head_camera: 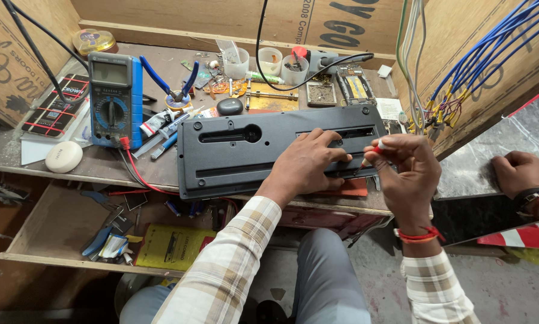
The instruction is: The person uses a small screwdriver to tighten screws on a disassembled electronic device, likely a keyboard, on a cluttered workbench. They manipulate the device's casing and internal components, then reattach the casing and continue securing it with screws.
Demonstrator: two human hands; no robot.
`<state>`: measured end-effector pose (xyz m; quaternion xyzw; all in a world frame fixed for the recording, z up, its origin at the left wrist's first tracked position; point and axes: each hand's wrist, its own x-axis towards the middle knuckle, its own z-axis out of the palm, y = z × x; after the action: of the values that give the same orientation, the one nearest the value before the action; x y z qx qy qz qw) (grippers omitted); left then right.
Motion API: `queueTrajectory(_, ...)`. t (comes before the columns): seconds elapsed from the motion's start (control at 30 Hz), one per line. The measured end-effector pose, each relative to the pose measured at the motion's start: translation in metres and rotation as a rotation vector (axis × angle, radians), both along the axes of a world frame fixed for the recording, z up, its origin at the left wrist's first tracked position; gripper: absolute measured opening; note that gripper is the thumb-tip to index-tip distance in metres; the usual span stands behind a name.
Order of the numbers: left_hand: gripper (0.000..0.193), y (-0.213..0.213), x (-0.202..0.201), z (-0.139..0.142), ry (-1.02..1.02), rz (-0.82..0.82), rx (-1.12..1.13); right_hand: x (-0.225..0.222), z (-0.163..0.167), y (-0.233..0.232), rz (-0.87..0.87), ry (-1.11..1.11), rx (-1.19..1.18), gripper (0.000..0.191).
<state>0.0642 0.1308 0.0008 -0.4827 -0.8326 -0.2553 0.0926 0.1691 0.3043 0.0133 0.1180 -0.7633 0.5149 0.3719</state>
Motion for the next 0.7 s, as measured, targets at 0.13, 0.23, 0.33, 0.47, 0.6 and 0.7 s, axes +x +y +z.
queueTrajectory(0.13, 0.051, 0.0, -0.001, 0.0, -0.017, -0.002, -0.018, 0.005, 0.007, 0.001, 0.17, -0.131, -0.001, 0.022)
queueTrajectory(0.23, 0.055, 0.001, -0.001, -0.001, -0.008, -0.005, 0.01, 0.003, 0.007, -0.007, 0.211, -0.133, -0.012, 0.022)
queueTrajectory(0.33, 0.057, -0.002, -0.001, -0.004, 0.011, -0.016, 0.023, -0.003, 0.008, -0.009, 0.216, -0.149, 0.005, 0.021)
queueTrajectory(0.47, 0.056, -0.002, -0.001, -0.006, 0.059, -0.033, 0.049, -0.006, 0.01, -0.001, 0.215, -0.096, -0.008, 0.023)
queueTrajectory(0.6, 0.053, -0.003, 0.002, -0.007, 0.179, -0.022, 0.025, -0.001, 0.009, 0.014, 0.113, 0.041, -0.045, 0.017)
queueTrajectory(0.7, 0.053, -0.007, 0.002, -0.007, 0.174, -0.04, 0.072, 0.005, 0.006, 0.02, 0.07, -0.068, -0.225, 0.018)
